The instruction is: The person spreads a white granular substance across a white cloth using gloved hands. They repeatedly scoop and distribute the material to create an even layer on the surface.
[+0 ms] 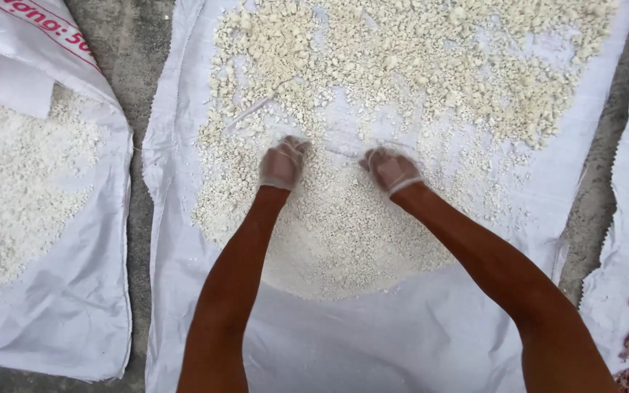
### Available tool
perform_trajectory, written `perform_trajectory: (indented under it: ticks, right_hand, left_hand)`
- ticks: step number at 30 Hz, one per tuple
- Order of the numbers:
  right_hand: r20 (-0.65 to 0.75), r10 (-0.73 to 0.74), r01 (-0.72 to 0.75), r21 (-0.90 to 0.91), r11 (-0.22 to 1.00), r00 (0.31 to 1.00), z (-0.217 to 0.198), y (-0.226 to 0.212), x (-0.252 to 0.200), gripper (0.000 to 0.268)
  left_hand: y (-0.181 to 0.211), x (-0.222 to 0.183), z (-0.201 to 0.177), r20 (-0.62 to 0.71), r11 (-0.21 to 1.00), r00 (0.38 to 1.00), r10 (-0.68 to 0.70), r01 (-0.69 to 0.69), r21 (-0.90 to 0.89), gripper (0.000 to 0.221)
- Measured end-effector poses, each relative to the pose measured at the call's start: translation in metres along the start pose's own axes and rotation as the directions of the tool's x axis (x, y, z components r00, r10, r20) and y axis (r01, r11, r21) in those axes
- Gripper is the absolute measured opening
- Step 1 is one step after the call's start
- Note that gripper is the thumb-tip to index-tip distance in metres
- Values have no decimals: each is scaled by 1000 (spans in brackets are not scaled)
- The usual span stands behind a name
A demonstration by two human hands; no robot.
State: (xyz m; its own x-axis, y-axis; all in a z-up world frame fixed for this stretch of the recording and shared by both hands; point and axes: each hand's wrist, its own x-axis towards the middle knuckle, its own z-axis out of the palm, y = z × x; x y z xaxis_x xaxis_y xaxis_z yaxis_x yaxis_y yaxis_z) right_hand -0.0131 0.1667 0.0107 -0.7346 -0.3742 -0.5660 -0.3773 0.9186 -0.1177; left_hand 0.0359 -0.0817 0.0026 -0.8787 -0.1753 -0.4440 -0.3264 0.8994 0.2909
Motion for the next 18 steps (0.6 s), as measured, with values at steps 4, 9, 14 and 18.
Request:
perform_trajectory:
  ticks: [4, 9, 14, 18]
  right_hand:
    - [45, -27, 24, 76, 997, 999, -45, -29, -31, 54]
    - [-74, -312, 315, 42, 948, 947, 48, -21, 1, 34]
    - [-117, -308, 289, -153, 945, 944, 34, -28, -13, 32]
    - [-156, -322, 272, -273, 923, 934, -4, -53, -20, 33]
  left_hand:
    - [7, -21, -24, -8, 769, 952, -307, 243, -591, 74]
    - [-8, -70, -27, 182, 260, 958, -222, 238, -936, 48]
    - [-25, -64, 43, 500, 304, 812, -300, 578, -757, 58]
    - [2, -99, 30, 299, 464, 834, -463, 516, -720, 48]
